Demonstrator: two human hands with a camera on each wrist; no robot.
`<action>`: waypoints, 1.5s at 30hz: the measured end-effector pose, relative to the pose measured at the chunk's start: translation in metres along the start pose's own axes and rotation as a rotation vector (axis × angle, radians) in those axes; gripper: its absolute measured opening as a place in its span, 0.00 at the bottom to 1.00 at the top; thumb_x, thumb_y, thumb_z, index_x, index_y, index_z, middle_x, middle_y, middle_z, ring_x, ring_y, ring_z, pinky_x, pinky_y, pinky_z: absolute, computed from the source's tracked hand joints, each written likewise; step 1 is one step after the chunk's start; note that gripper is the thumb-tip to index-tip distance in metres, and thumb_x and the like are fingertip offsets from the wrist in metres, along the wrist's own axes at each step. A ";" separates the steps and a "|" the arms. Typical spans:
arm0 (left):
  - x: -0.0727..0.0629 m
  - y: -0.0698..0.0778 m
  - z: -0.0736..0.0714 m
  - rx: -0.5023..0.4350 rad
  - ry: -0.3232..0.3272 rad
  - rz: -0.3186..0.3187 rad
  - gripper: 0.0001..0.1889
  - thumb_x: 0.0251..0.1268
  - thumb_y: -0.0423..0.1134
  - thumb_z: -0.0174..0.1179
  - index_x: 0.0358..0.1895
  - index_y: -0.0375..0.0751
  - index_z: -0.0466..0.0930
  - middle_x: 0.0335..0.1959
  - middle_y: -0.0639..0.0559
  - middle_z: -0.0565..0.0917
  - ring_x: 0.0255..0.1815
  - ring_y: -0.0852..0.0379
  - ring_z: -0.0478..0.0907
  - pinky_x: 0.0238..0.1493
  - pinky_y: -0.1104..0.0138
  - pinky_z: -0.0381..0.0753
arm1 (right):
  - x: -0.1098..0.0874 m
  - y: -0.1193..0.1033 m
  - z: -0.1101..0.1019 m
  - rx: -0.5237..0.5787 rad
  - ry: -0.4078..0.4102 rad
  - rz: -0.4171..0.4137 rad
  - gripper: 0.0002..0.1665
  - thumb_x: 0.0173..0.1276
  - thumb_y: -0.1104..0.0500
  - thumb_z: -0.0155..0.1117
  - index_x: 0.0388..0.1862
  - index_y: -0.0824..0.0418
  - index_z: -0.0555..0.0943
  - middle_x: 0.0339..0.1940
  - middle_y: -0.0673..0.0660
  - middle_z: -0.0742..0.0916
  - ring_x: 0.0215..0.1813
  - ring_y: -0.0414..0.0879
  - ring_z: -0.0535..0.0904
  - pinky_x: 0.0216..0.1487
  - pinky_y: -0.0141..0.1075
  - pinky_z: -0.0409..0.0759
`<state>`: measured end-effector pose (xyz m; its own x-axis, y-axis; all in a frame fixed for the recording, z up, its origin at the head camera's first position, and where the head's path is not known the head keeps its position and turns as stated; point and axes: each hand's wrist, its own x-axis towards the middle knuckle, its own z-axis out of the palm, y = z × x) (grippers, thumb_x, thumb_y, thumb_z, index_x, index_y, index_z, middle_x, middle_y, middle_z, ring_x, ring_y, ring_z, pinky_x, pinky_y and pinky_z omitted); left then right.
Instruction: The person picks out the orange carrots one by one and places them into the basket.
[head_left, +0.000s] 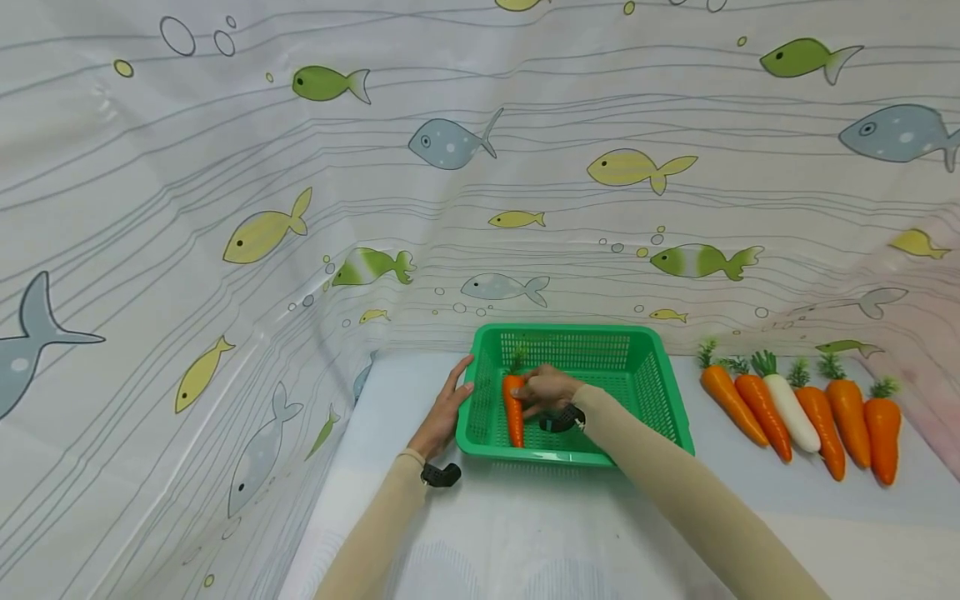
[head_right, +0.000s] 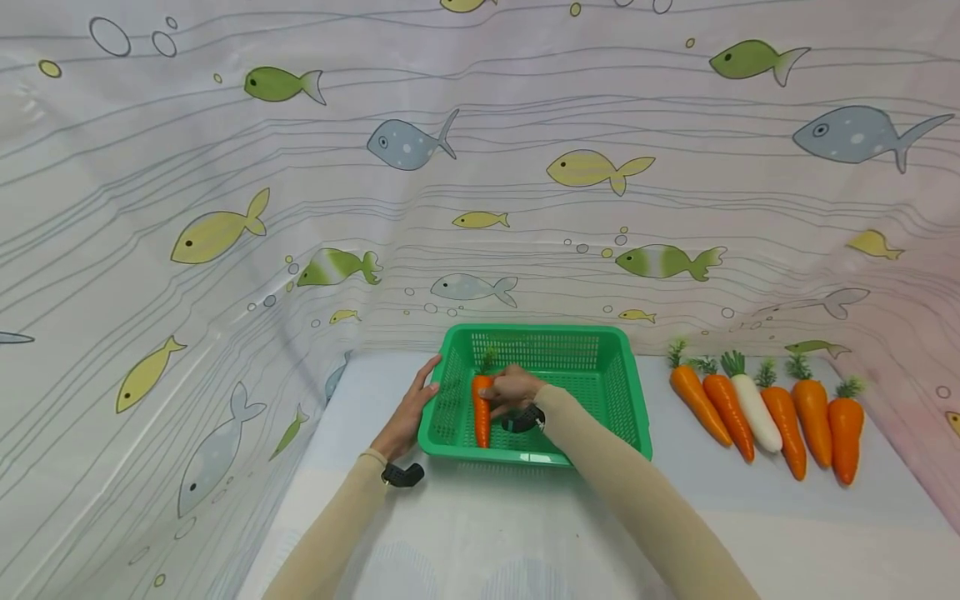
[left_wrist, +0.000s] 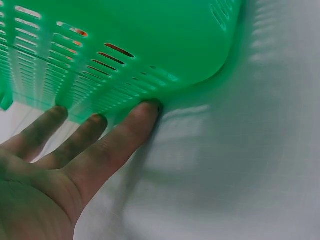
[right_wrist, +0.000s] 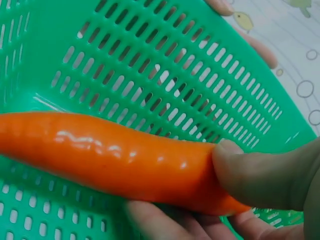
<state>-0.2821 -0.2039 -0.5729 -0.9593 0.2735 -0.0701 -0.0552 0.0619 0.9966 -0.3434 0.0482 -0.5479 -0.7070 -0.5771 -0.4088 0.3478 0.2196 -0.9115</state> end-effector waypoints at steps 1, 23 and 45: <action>0.000 0.000 0.000 -0.002 -0.002 0.001 0.28 0.87 0.55 0.46 0.82 0.82 0.53 0.88 0.55 0.49 0.75 0.42 0.67 0.64 0.55 0.78 | 0.001 0.000 0.000 0.006 0.006 0.001 0.38 0.82 0.68 0.55 0.81 0.82 0.52 0.71 0.80 0.75 0.68 0.69 0.80 0.61 0.53 0.86; 0.000 -0.004 0.000 -0.001 0.000 0.010 0.29 0.86 0.57 0.47 0.83 0.81 0.52 0.89 0.57 0.46 0.86 0.43 0.54 0.79 0.42 0.62 | 0.004 -0.001 0.008 -0.095 0.197 0.000 0.38 0.70 0.62 0.75 0.72 0.76 0.69 0.62 0.74 0.84 0.55 0.60 0.90 0.57 0.48 0.88; 0.000 -0.003 0.001 0.003 -0.003 0.015 0.29 0.87 0.56 0.45 0.83 0.80 0.51 0.89 0.55 0.47 0.84 0.42 0.58 0.77 0.45 0.67 | -0.003 -0.004 0.008 -0.280 0.203 -0.045 0.36 0.71 0.57 0.76 0.70 0.75 0.75 0.57 0.71 0.87 0.48 0.59 0.92 0.52 0.46 0.90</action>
<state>-0.2819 -0.2035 -0.5756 -0.9591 0.2776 -0.0551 -0.0396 0.0611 0.9973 -0.3378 0.0428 -0.5426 -0.8356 -0.4287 -0.3434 0.1515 0.4210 -0.8943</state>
